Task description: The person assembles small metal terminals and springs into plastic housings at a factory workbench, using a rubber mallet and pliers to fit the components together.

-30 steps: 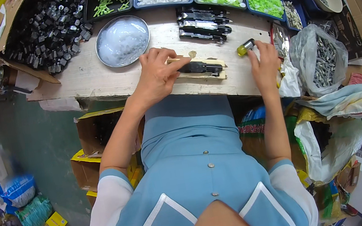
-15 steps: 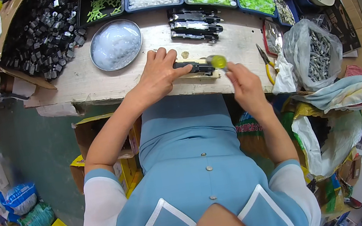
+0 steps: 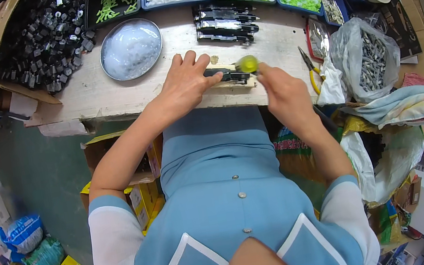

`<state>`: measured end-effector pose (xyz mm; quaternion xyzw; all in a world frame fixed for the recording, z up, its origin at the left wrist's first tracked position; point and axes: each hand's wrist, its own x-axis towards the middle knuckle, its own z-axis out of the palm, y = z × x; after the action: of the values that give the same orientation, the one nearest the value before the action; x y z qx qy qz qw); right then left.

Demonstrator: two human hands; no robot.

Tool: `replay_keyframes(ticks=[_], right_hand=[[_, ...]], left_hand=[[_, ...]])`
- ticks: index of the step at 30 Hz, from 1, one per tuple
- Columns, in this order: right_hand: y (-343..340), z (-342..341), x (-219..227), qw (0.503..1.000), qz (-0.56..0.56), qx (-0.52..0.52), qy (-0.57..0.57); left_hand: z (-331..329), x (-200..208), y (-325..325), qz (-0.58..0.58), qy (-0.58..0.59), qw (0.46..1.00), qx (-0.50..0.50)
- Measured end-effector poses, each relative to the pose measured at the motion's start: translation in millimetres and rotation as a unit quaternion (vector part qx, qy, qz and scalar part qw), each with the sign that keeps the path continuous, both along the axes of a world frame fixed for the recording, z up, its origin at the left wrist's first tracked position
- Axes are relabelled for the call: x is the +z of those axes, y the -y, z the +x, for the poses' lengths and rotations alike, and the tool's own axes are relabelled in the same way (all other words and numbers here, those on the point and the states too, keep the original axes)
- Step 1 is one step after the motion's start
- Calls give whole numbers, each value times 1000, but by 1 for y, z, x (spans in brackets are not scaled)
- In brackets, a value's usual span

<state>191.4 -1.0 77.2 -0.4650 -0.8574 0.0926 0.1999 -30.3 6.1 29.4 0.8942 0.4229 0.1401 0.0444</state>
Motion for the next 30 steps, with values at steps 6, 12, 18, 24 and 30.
replay_keyframes(ticks=[6,12,18,24,30], right_hand=[[4,-4,-23,994,-28,-9,106],[-3,0,-8,997,-26,3,72],[9,-4,-20,988,-38,-5,150],[-11,-3,-6,998,-57,-3,-34],[-8,-25,-19,991,-115,40,48]], left_hand=[[0,-1,0,25,-7,1000,-9],[0,-4,0,40,-14,999,-9],[-1,1,-3,42,-12,999,-9],[-5,0,-15,-129,150,978,62],[-4,-6,-6,-109,187,971,99]])
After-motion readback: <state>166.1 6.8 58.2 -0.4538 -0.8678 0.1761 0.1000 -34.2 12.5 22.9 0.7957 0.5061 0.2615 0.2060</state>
